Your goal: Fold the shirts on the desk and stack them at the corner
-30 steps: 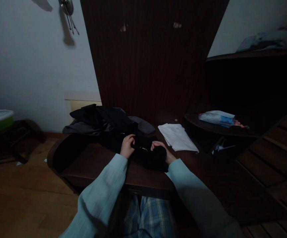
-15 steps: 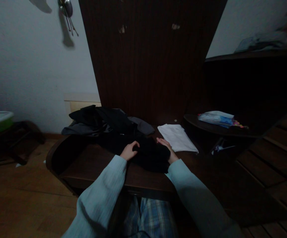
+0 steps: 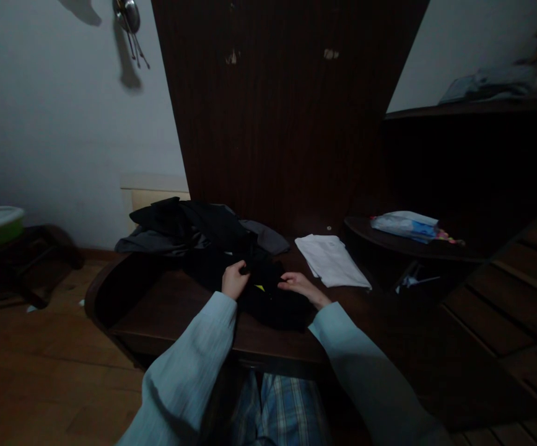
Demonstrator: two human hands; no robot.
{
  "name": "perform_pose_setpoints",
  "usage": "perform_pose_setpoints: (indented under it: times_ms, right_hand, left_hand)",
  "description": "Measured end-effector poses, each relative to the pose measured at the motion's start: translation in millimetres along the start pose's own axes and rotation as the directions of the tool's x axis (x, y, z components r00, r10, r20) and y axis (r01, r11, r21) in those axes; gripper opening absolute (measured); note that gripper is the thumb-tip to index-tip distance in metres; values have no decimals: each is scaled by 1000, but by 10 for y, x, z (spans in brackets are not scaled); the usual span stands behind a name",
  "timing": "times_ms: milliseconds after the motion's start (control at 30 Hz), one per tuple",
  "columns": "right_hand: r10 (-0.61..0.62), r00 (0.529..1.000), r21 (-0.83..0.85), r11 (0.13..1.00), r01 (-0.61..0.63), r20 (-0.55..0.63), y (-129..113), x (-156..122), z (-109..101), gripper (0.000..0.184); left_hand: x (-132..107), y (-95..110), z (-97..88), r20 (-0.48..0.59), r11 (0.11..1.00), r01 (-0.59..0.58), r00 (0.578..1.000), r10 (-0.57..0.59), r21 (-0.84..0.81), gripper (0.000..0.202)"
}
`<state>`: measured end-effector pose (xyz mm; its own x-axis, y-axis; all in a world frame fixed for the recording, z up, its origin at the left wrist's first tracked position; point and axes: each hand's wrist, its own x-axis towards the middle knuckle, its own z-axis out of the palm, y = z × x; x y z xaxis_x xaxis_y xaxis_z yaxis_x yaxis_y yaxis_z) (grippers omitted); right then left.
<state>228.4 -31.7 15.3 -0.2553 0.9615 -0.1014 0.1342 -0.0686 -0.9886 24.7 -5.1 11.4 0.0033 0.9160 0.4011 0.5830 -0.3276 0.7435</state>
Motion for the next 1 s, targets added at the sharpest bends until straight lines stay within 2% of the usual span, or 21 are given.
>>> perform_pose_setpoints:
  times_ms: [67,200,267,367,433,533,633,700,900,1000]
  right_hand:
    - [-1,999,-62,998,3,40,13,-19,19,35]
    - [-125,991,-172,976,131,50,22,-31,-19,27]
    - [-182,983,-212,961,179,4,24,-21,-71,19]
    - [-230,965,-292,938,184,-130,33,12,-147,13]
    - [-284,925,-383,907,174,-252,47,39,-176,12]
    - [-398,802,-536,836,118,-445,78,73,-179,15]
    - [-475,682,-608,792,56,-556,115,83,-175,19]
    - [-488,634,-626,780,9,-600,138,80,-190,17]
    - [-422,622,-581,811,-67,-660,191,91,-250,10]
    - [-420,610,-564,824,-54,-672,212,109,-252,5]
  left_hand:
    - [-1,15,-36,-97,1000,11,995,-12,-5,20]
    - [-12,23,-63,-213,997,-70,975,61,-34,18]
    - [-11,13,-56,-233,990,-124,967,105,-71,15]
    - [-2,-1,-39,-217,975,-152,969,115,-163,12]
    - [4,-1,-32,-190,966,-146,976,106,-213,23]
    - [5,4,-28,-141,962,-146,983,116,-232,33]
    - [3,-4,-26,-116,963,-154,985,131,-222,33]
    - [5,-19,-24,-123,966,-140,986,115,-216,31]
    - [10,-26,-30,-108,978,-84,992,64,-191,24]
    - [1,-1,-34,-86,982,-74,995,60,-176,21]
